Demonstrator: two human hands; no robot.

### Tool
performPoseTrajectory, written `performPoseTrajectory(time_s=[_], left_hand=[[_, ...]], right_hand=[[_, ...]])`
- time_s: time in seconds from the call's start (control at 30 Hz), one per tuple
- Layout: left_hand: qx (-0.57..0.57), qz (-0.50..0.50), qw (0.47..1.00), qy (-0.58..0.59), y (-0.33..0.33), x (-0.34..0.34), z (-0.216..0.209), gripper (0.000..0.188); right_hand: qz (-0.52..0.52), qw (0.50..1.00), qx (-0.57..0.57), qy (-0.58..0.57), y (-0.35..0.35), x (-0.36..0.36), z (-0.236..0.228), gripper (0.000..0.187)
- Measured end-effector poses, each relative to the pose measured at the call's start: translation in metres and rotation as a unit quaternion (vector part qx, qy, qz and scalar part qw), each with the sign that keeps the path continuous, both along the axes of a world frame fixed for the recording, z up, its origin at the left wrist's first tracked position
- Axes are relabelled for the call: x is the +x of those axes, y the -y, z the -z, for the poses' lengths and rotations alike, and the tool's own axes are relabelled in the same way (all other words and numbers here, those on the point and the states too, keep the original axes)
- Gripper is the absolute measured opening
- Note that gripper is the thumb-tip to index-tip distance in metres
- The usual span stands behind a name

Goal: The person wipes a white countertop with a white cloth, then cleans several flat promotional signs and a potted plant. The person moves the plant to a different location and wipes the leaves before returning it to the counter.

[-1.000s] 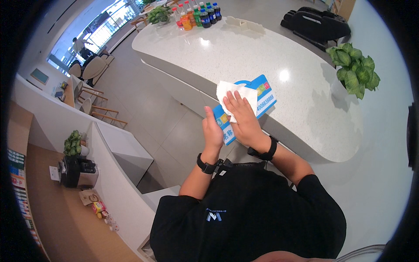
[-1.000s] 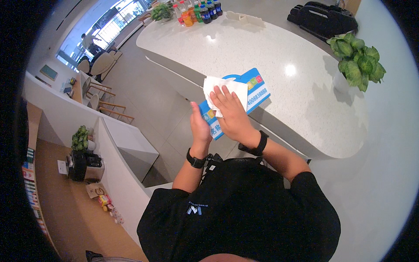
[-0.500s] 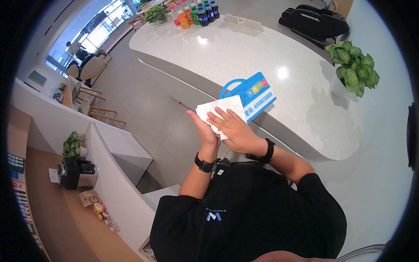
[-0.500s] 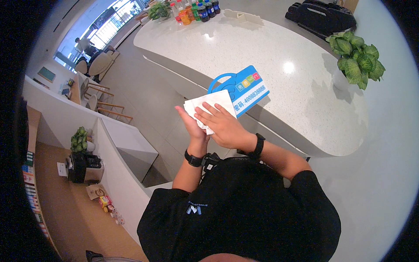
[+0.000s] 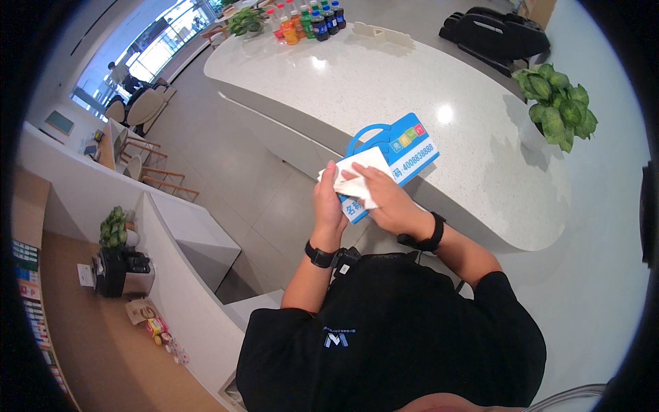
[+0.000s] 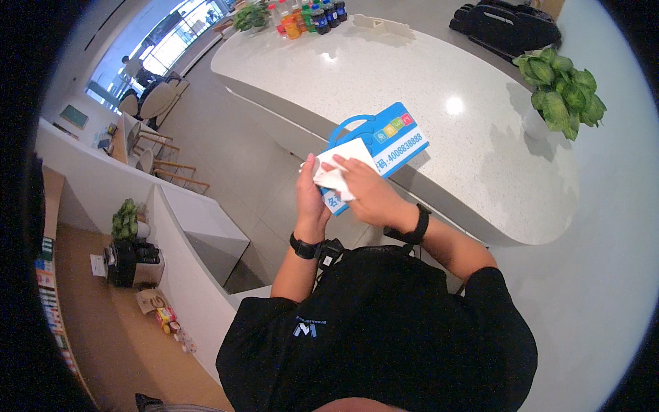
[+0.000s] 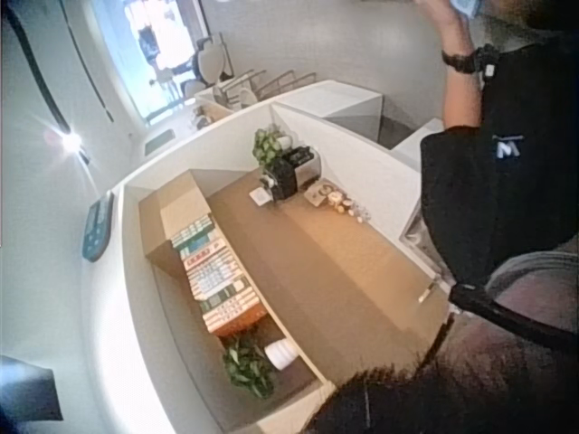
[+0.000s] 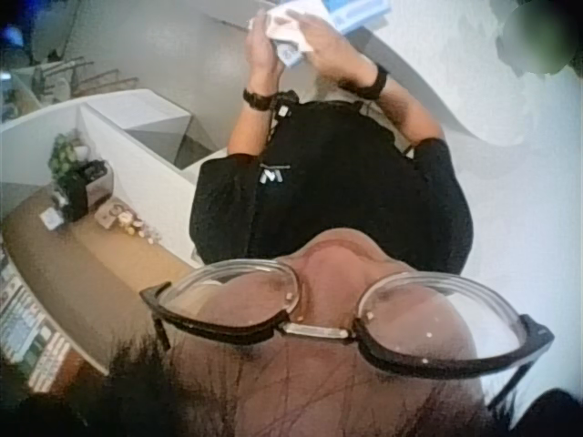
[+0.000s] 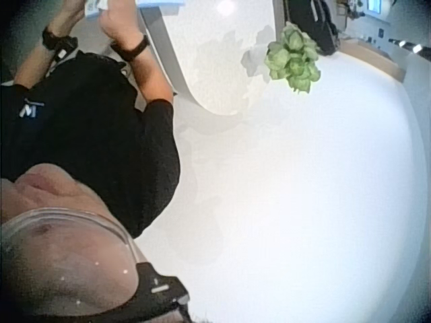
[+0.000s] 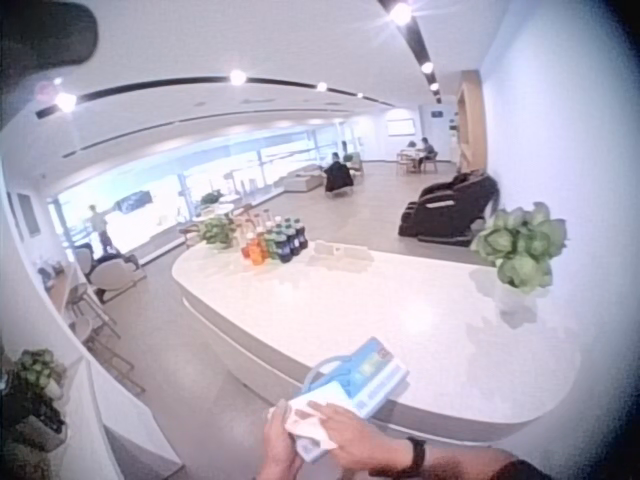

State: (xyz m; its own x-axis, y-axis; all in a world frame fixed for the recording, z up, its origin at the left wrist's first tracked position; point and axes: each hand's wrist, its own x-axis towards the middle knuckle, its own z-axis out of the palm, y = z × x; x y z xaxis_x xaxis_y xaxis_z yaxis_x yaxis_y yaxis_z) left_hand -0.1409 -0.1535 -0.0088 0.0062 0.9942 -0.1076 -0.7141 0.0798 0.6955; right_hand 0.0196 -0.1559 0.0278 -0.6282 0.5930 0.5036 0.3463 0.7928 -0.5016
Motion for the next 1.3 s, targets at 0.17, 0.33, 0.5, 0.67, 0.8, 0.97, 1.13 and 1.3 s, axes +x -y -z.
performPoseTrajectory(time_s=[0.17, 0.33, 0.5, 0.67, 0.8, 0.97, 1.13, 1.3], left_hand=[[-0.039, -0.018, 0.999, -0.027, 0.006, 0.016, -0.007, 0.033], [-0.044, -0.007, 0.997, -0.068, 0.007, 0.013, 0.002, 0.028], [0.006, -0.013, 0.99, -0.139, 0.005, 0.011, -0.008, 0.027], [0.058, -0.007, 0.969, -0.239, 0.003, 0.006, -0.016, 0.026], [0.074, 0.021, 0.973, -0.215, 0.005, 0.002, -0.028, 0.039], [0.103, 0.052, 0.98, 0.165, 0.003, -0.004, -0.051, 0.079], [0.118, 0.062, 0.957, 0.257, 0.011, -0.014, -0.063, 0.089], [0.161, 0.062, 0.958, 0.227, 0.015, -0.014, -0.063, 0.07]], right_hand=[[0.086, 0.933, -0.272, -0.219, 0.001, 0.034, -0.003, 0.033], [0.41, 0.856, -0.091, -0.3, -0.015, 0.113, 0.016, 0.048], [0.349, 0.708, -0.227, -0.571, -0.01, 0.143, -0.009, 0.049], [0.285, 0.781, -0.353, -0.43, -0.001, 0.145, 0.014, 0.045], [0.251, 0.758, -0.368, -0.476, 0.004, 0.141, 0.008, 0.043], [0.253, 0.741, -0.339, -0.523, 0.014, 0.155, 0.006, 0.042], [0.247, 0.697, -0.334, -0.584, 0.016, 0.189, 0.008, 0.042], [0.277, 0.693, -0.281, -0.603, 0.018, 0.189, 0.001, 0.044]])
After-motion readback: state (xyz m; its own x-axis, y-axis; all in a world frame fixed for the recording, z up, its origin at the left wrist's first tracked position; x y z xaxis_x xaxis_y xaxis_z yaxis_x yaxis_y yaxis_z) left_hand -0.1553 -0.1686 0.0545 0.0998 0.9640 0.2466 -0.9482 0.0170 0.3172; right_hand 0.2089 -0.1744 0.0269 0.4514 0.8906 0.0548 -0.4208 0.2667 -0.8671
